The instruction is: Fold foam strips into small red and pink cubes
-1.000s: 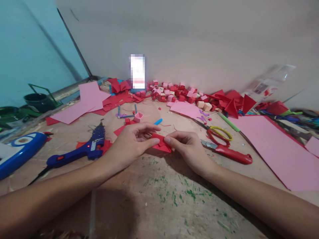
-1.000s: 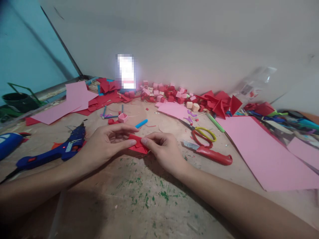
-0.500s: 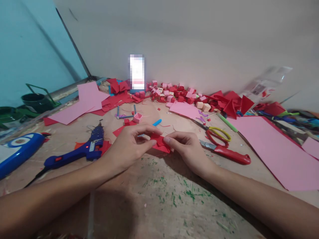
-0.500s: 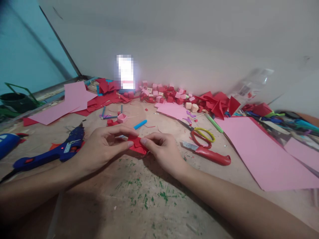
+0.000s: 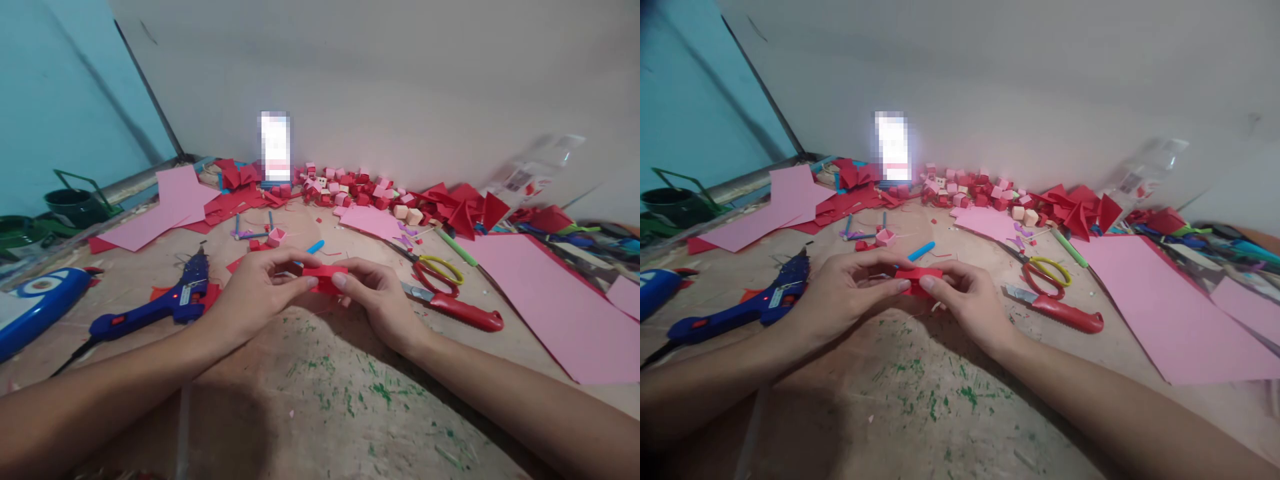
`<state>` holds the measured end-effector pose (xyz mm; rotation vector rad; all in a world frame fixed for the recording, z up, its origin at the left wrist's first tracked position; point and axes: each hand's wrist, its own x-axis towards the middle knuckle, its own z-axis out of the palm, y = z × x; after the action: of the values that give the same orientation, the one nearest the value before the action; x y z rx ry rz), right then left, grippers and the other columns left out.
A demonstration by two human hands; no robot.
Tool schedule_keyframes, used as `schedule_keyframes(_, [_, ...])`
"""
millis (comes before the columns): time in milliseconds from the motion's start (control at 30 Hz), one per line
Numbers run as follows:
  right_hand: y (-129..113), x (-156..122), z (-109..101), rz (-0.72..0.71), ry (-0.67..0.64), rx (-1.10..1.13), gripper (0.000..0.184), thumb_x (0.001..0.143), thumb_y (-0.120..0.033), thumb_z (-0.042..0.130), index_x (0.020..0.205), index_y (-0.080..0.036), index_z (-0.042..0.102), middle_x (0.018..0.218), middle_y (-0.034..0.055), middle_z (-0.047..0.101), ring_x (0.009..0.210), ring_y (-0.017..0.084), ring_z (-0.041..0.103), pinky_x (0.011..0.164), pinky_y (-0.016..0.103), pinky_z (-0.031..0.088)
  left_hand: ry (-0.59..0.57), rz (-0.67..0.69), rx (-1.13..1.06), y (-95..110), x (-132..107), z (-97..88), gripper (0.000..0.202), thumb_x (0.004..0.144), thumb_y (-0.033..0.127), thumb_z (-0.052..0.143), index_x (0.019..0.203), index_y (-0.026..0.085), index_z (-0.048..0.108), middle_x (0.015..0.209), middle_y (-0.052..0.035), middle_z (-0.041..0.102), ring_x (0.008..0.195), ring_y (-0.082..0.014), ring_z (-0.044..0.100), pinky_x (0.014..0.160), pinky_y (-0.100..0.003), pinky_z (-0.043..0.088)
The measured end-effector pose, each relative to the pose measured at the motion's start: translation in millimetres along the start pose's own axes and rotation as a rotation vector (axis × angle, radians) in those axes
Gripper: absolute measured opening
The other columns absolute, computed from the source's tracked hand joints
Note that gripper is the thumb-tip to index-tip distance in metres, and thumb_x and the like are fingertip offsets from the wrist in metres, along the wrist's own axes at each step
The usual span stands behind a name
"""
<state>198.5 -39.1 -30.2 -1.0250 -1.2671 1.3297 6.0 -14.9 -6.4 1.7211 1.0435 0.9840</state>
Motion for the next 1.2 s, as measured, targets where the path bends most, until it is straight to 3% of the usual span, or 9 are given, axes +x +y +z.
schedule_keyframes(133, [1.9,0.9,-0.6,0.02,-0.003,0.022,0.024,0.077,-0.034,0.085,0.094,-0.019,0.078,0.075,0.001,0.075,0.061,0.013,0.063,0.058,0.026,0.05,0.049,0.022,0.104,0.3,1.1,-2.4,0.013,0.088,0.03,0.069,0.092,0.022,0.079,0.095,-0.0019,0.081,0.09,-0.0217,0.073,0.088,-0.033,0.058])
schedule_keyframes(400, [1.9,0.7,1.5,0.057,0.021,-0.028,0.015,0.081,-0.031,0.077,0.076,-0.017,0.073,0.063,0.0007,0.07,0.055,0.014,0.062,0.053,0.025,0.046,0.058,-0.027,0.076,-3.8,2.1,-2.1,0.016,0.087,0.033,0.07,0.091,0.02,0.079,0.09,-0.0028,0.08,0.085,-0.0209,0.072,0.079,-0.03,0.057])
schedule_keyframes(633, [2.4,1.3,1.1,0.043,0.04,-0.01,0.009,0.08,-0.028,0.075,0.081,-0.019,0.075,0.068,0.0016,0.074,0.059,0.016,0.067,0.059,0.029,0.053,0.002,-0.087,-0.027,-4.4,2.3,2.1,0.019,0.08,0.031,0.077,0.095,0.018,0.078,0.092,-0.0039,0.08,0.084,-0.0212,0.074,0.079,-0.031,0.061])
schedule_keyframes(1000, [2.2,1.5,1.3,0.063,0.034,-0.052,0.009,0.079,-0.028,0.073,0.08,-0.019,0.074,0.067,0.0003,0.072,0.058,0.015,0.065,0.057,0.027,0.05,-0.016,-0.08,-0.015,-9.8,2.9,1.8,0.016,0.08,0.02,0.073,0.094,0.018,0.079,0.093,-0.0042,0.08,0.084,-0.021,0.074,0.082,-0.033,0.061])
schedule_keyframes(1200, [3.3,1.4,0.6,0.038,0.038,-0.077,0.014,0.079,-0.032,0.076,0.083,-0.019,0.077,0.076,0.0025,0.075,0.066,0.016,0.065,0.062,0.028,0.049,-0.024,-0.088,-0.035,-6.4,0.7,2.5,0.013,0.081,0.021,0.073,0.093,0.019,0.078,0.093,-0.004,0.08,0.088,-0.0222,0.075,0.083,-0.033,0.061])
